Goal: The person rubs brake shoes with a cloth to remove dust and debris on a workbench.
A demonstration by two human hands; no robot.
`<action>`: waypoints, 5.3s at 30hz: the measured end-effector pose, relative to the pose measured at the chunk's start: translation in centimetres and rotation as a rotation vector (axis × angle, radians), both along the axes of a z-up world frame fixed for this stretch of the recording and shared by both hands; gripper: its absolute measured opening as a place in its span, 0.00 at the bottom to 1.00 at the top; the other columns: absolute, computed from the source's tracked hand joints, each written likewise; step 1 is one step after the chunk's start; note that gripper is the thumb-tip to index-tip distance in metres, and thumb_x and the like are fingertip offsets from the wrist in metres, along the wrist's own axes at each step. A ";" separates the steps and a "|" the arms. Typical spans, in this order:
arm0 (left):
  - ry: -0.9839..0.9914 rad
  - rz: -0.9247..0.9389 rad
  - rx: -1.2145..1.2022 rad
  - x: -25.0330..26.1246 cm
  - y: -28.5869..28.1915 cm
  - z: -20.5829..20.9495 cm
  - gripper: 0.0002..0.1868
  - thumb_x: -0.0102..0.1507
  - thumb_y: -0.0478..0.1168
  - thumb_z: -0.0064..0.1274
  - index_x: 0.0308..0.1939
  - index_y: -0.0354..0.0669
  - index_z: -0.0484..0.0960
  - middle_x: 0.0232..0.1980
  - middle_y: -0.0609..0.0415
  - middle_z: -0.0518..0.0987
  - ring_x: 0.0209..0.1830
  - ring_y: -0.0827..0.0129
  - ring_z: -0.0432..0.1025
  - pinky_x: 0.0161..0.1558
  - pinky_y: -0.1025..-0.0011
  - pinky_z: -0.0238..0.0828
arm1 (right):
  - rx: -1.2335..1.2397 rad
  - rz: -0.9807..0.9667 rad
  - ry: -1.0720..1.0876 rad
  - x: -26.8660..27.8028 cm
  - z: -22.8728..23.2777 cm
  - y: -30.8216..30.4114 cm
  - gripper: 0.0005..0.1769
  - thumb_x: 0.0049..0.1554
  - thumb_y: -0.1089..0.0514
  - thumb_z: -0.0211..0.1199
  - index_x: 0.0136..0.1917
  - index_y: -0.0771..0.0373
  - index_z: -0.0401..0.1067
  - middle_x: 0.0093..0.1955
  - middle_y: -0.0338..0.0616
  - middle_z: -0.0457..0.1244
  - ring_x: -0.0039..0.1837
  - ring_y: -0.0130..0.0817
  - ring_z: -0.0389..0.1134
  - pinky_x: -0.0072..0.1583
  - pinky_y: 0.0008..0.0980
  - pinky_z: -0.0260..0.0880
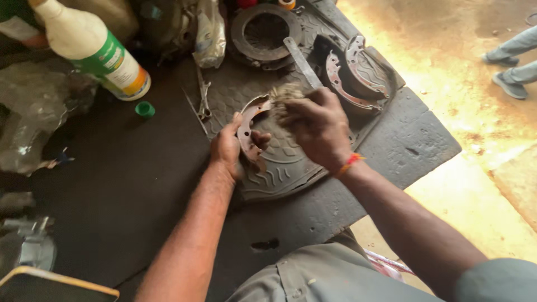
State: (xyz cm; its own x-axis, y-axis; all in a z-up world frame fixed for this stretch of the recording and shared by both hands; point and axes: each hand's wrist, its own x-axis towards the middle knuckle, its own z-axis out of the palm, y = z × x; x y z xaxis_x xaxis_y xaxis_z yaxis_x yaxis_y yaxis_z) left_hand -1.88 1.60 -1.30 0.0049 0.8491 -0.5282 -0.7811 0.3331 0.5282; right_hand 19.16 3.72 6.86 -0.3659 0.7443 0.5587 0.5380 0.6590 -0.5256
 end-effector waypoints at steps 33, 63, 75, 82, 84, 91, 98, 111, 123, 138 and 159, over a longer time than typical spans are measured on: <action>0.946 -0.332 0.388 -1.1 -2.2 4.2 0.22 0.66 0.48 0.55 0.59 0.38 0.80 0.43 0.51 0.82 0.40 0.64 0.76 0.39 0.61 0.77 | -0.734 0.047 0.698 0.5 -3.3 5.0 0.18 0.54 0.69 0.56 0.54 0.63 0.80 0.48 0.54 0.71 0.39 0.44 0.65 0.45 0.39 0.64; 1.074 -0.268 0.776 1.1 -2.2 9.8 0.20 0.62 0.43 0.66 0.55 0.38 0.84 0.44 0.60 0.85 0.43 0.80 0.75 0.45 0.78 0.74 | -0.740 0.190 1.144 4.9 0.0 2.0 0.17 0.54 0.69 0.49 0.55 0.70 0.72 0.51 0.51 0.70 0.48 0.34 0.73 0.52 0.31 0.76; 0.820 -0.432 0.765 0.9 -1.8 8.4 0.12 0.62 0.37 0.68 0.45 0.35 0.85 0.35 0.64 0.77 0.33 0.82 0.65 0.33 0.78 0.64 | -0.282 0.174 0.062 2.6 5.1 1.5 0.15 0.50 0.60 0.69 0.52 0.63 0.76 0.43 0.44 0.69 0.46 0.38 0.71 0.49 0.34 0.71; 1.129 -0.407 0.657 1.7 -1.9 10.5 0.14 0.58 0.44 0.68 0.44 0.42 0.88 0.33 0.60 0.85 0.30 0.79 0.77 0.31 0.76 0.75 | -0.644 0.157 1.004 2.9 3.9 3.8 0.15 0.61 0.66 0.55 0.60 0.67 0.74 0.44 0.44 0.70 0.42 0.31 0.69 0.43 0.31 0.71; 1.016 -0.339 0.759 1.0 -2.2 10.7 0.16 0.59 0.45 0.68 0.46 0.41 0.87 0.36 0.59 0.86 0.35 0.80 0.77 0.37 0.76 0.76 | -0.728 0.235 1.207 3.5 4.2 4.3 0.16 0.61 0.66 0.54 0.62 0.69 0.70 0.45 0.45 0.69 0.41 0.32 0.69 0.43 0.32 0.72; 0.848 -0.407 0.771 0.2 0.2 8.5 0.15 0.59 0.38 0.68 0.47 0.37 0.86 0.40 0.60 0.86 0.39 0.80 0.76 0.42 0.76 0.75 | -0.913 0.350 0.486 3.9 3.8 2.8 0.22 0.58 0.64 0.63 0.65 0.61 0.68 0.47 0.38 0.69 0.42 0.22 0.68 0.41 0.24 0.70; 0.902 -0.364 0.813 -0.3 0.7 8.0 0.17 0.60 0.43 0.68 0.48 0.36 0.85 0.40 0.59 0.84 0.39 0.79 0.75 0.41 0.76 0.74 | -0.378 -0.027 0.000 0.9 4.9 3.3 0.12 0.57 0.63 0.66 0.56 0.64 0.75 0.41 0.43 0.70 0.42 0.21 0.69 0.46 0.28 0.69; 1.521 0.599 0.708 4.0 -4.1 5.1 0.26 0.77 0.53 0.54 0.62 0.32 0.69 0.60 0.41 0.70 0.61 0.56 0.67 0.63 0.63 0.66 | -0.435 0.033 0.534 2.4 0.6 0.2 0.09 0.64 0.63 0.60 0.57 0.66 0.73 0.49 0.39 0.70 0.51 0.19 0.68 0.54 0.24 0.70; 0.253 0.330 -0.123 5.2 -3.6 7.6 0.40 0.66 0.45 0.60 0.80 0.51 0.60 0.42 0.52 0.64 0.30 0.71 0.60 0.42 0.63 0.79 | -0.388 0.040 0.581 1.8 -2.0 -3.3 0.16 0.59 0.68 0.59 0.62 0.67 0.72 0.55 0.41 0.70 0.57 0.25 0.71 0.59 0.26 0.71; 0.503 0.086 0.275 0.3 1.4 1.4 0.22 0.70 0.49 0.49 0.62 0.39 0.76 0.46 0.55 0.78 0.32 0.73 0.73 0.34 0.74 0.73 | -0.770 0.044 0.890 -0.4 -2.2 1.6 0.24 0.55 0.69 0.50 0.65 0.67 0.70 0.48 0.39 0.69 0.41 0.23 0.66 0.41 0.27 0.68; 0.712 0.138 0.305 0.6 1.8 0.1 0.18 0.70 0.46 0.49 0.57 0.37 0.79 0.33 0.61 0.74 0.30 0.77 0.65 0.32 0.78 0.63 | -0.105 0.429 -0.360 -1.4 1.4 0.8 0.07 0.48 0.58 0.67 0.43 0.51 0.76 0.46 0.45 0.62 0.50 0.47 0.67 0.49 0.45 0.68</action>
